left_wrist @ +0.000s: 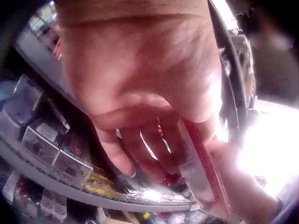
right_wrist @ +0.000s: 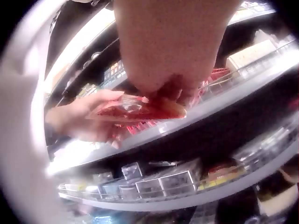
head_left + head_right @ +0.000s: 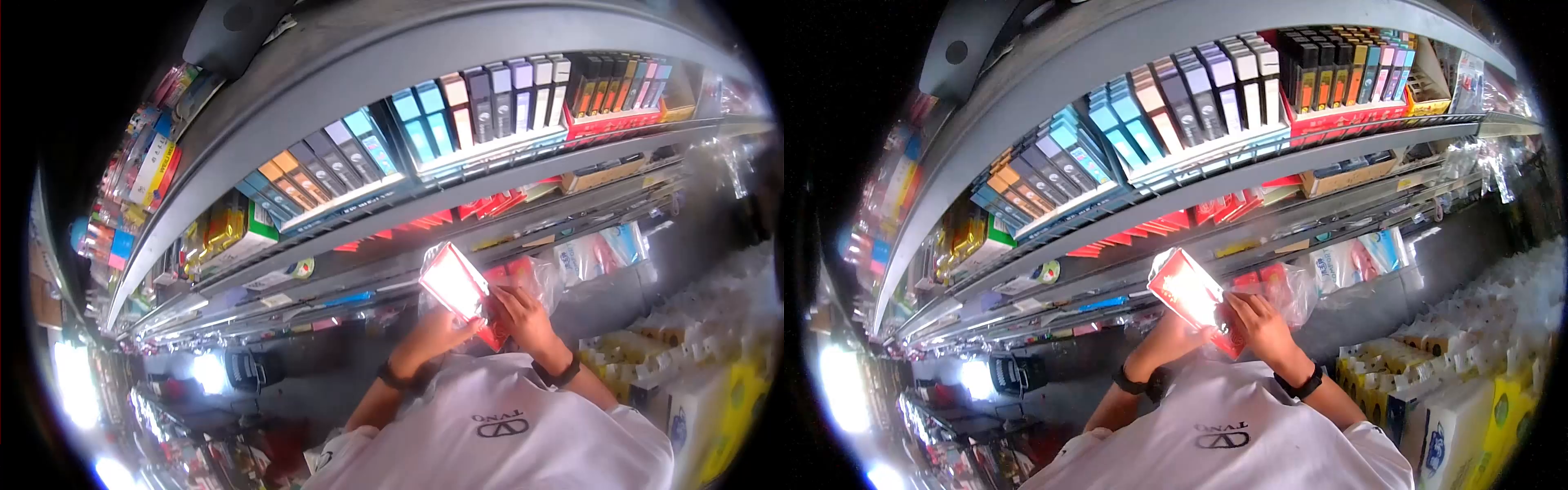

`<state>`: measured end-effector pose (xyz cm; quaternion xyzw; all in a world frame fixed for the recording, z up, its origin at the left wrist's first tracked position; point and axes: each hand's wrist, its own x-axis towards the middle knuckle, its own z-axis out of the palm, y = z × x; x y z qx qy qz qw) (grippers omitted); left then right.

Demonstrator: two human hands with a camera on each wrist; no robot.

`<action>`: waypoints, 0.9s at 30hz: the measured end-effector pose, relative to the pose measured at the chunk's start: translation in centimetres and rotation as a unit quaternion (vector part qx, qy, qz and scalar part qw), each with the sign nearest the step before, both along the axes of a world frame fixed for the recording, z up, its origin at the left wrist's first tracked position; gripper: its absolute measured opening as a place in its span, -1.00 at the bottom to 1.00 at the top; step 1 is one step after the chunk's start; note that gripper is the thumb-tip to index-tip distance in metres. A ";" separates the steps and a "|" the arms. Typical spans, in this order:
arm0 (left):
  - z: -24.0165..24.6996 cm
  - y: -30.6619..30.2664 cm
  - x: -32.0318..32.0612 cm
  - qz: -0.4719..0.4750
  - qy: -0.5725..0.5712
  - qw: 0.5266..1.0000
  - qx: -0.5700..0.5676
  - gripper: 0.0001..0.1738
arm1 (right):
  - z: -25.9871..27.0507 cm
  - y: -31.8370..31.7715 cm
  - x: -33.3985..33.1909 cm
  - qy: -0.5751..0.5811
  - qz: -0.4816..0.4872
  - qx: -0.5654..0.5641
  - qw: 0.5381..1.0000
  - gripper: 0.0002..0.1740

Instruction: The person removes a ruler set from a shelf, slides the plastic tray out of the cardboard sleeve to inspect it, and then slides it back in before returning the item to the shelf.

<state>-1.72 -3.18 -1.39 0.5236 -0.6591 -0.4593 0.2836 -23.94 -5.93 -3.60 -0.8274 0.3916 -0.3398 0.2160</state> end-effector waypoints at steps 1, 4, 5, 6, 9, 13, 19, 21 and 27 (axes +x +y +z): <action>-0.1 0.2 -0.3 0.001 -0.020 0.999 0.040 -0.65 | -0.1 0.1 -0.5 -0.011 0.007 0.009 1.000 -0.50; 0.6 0.7 -0.3 0.004 -0.037 0.997 0.069 -0.64 | 0.3 0.1 -1.1 -0.054 0.017 0.017 0.998 -0.56; 0.9 1.0 -0.6 0.022 0.004 0.998 0.058 -0.66 | 0.7 0.2 -1.1 -0.076 0.017 0.014 0.997 -0.59; 1.3 1.2 -0.9 0.040 0.046 0.997 0.046 -0.67 | 1.1 0.3 -1.0 -0.098 0.018 0.011 0.995 -0.62; 1.3 1.7 -0.1 0.069 0.129 0.987 0.068 -0.63 | 1.5 0.5 -0.5 -0.136 0.005 0.035 0.990 -0.73; 1.2 1.9 1.3 0.091 0.217 0.962 0.141 -0.53 | 1.7 0.7 0.0 -0.209 -0.053 0.198 0.956 -0.80; 0.1 1.8 2.3 0.186 0.257 0.948 -0.016 -0.38 | 4.7 0.7 2.2 -0.352 -0.027 0.391 0.850 -0.83; 0.2 1.6 2.8 0.175 0.202 0.963 -0.025 -0.21 | 4.1 1.1 2.5 -0.309 -0.009 0.366 0.878 -0.82; 0.7 2.2 2.2 0.066 0.254 0.965 0.002 0.00 | 5.0 2.2 3.8 -0.319 0.051 0.412 0.852 -0.73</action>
